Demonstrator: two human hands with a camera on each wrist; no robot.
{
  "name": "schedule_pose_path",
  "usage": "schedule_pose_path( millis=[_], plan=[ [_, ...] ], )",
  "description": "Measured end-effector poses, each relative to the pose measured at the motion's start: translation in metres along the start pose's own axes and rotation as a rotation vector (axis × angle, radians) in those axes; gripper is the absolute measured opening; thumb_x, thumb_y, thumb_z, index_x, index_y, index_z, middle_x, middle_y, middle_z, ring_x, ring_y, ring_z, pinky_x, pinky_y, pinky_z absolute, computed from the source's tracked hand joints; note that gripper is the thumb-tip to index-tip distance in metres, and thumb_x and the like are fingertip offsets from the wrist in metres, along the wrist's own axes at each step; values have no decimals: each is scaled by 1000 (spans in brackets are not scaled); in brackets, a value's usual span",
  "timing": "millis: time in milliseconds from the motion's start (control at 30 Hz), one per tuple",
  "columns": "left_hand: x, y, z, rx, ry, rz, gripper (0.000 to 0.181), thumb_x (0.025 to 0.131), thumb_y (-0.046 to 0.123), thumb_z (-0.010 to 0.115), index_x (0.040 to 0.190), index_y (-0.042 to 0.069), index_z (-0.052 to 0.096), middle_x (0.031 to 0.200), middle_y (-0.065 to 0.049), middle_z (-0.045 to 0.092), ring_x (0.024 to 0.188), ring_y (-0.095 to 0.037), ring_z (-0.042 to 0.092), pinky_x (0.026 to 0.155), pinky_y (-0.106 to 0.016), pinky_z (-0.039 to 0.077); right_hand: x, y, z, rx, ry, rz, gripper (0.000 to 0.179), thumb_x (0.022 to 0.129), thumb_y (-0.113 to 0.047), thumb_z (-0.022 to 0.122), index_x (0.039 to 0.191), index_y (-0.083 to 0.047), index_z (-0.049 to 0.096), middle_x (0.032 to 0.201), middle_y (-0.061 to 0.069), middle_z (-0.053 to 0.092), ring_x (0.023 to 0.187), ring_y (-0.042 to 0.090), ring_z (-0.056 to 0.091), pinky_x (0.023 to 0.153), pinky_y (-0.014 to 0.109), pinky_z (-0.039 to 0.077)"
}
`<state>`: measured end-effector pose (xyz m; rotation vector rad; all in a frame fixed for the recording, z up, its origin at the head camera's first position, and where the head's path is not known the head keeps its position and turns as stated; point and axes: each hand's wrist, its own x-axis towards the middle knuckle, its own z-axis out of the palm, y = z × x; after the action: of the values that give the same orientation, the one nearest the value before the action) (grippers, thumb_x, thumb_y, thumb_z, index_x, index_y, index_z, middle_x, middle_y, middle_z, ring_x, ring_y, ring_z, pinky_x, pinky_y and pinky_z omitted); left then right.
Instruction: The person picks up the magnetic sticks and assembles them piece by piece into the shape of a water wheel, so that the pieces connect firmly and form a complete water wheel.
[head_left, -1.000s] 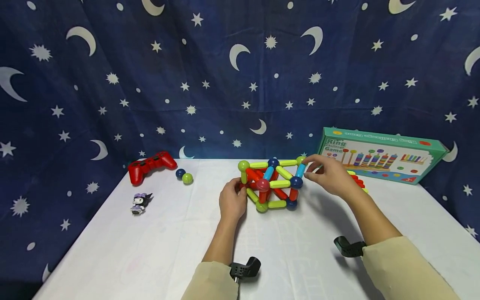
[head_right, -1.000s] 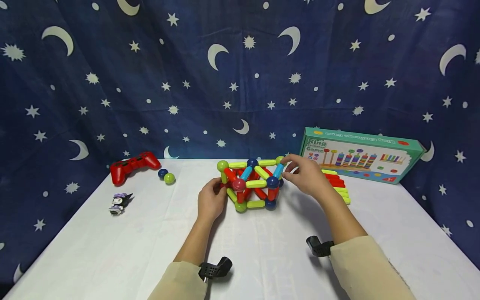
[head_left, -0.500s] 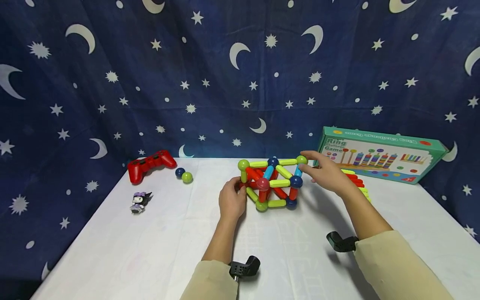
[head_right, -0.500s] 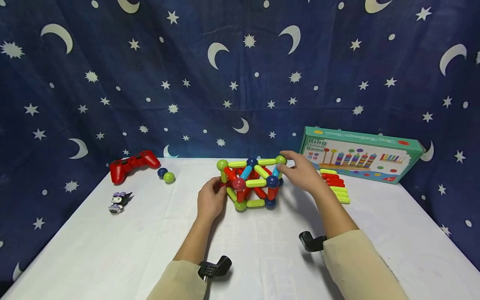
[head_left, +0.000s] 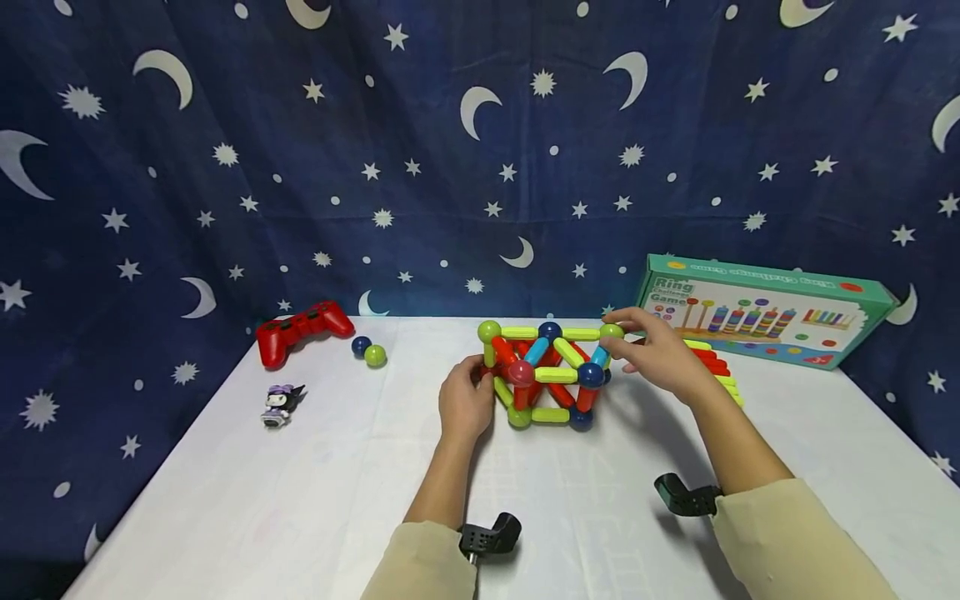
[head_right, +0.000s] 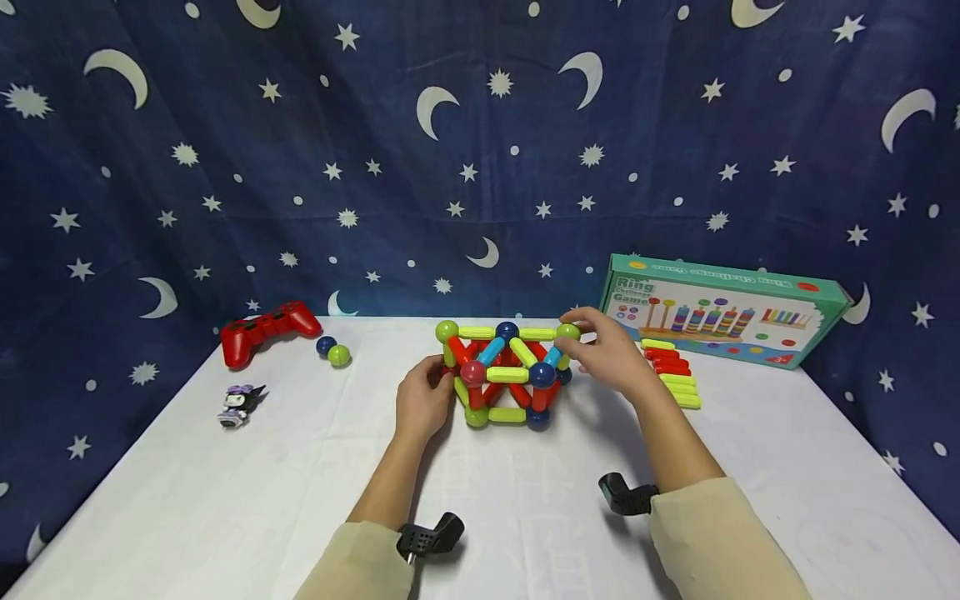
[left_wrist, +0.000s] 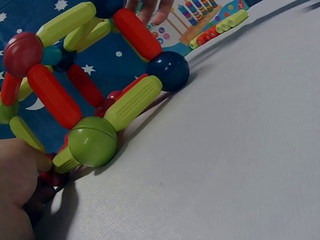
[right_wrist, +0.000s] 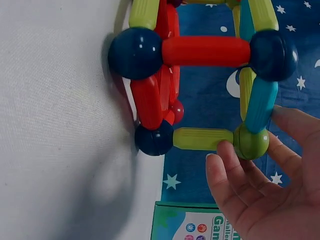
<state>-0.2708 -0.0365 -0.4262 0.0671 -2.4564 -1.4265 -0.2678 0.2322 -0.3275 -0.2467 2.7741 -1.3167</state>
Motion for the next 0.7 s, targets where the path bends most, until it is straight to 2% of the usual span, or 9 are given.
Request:
schedule_pose_path(
  millis=[167, 333, 433, 500, 600, 700],
  plan=[
    [-1, 1, 2, -32, -2, -24, 34, 94, 5, 59, 126, 2, 71, 118, -15, 73, 113, -32, 67, 104, -49, 51, -4, 7, 2, 86, 0, 46, 61, 106, -47, 53, 150, -5, 47, 146, 26, 50, 115, 40, 65, 85, 33, 60],
    [1, 4, 1, -107, 22, -102, 36, 98, 11, 46, 117, 5, 75, 116, -12, 75, 113, -31, 68, 104, -49, 51, -5, 12, 3, 137, 12, 82, 63, 106, -52, 50, 147, -3, 50, 136, 22, 56, 107, 36, 64, 81, 32, 60],
    [2, 8, 0, -129, 53, -142, 40, 100, 18, 40, 109, 5, 77, 109, -11, 77, 106, -30, 68, 101, -48, 52, -6, 15, -1, 136, 12, 82, 59, 105, -51, 52, 141, -5, 56, 125, 16, 61, 101, 32, 64, 78, 31, 58],
    [3, 10, -1, -114, 74, -156, 43, 100, 23, 39, 102, 7, 78, 98, -10, 76, 97, -29, 68, 94, -47, 54, -7, 16, -5, 137, -5, 82, 57, 104, -51, 55, 138, -5, 58, 116, 12, 63, 97, 30, 63, 76, 31, 58],
    [3, 13, -5, -32, 81, -173, 50, 103, 35, 36, 90, 10, 77, 83, -7, 72, 82, -28, 65, 80, -45, 54, -8, 19, -9, 156, -63, 104, 57, 103, -50, 56, 138, -4, 59, 109, 8, 64, 96, 28, 63, 77, 33, 59],
    [6, 16, -14, 42, 22, -202, 65, 105, 51, 28, 91, 11, 77, 78, -6, 71, 75, -25, 63, 73, -43, 50, -9, 22, -11, 179, -142, 157, 64, 104, -54, 53, 145, -5, 54, 124, 14, 61, 104, 29, 62, 81, 34, 59]
  ],
)
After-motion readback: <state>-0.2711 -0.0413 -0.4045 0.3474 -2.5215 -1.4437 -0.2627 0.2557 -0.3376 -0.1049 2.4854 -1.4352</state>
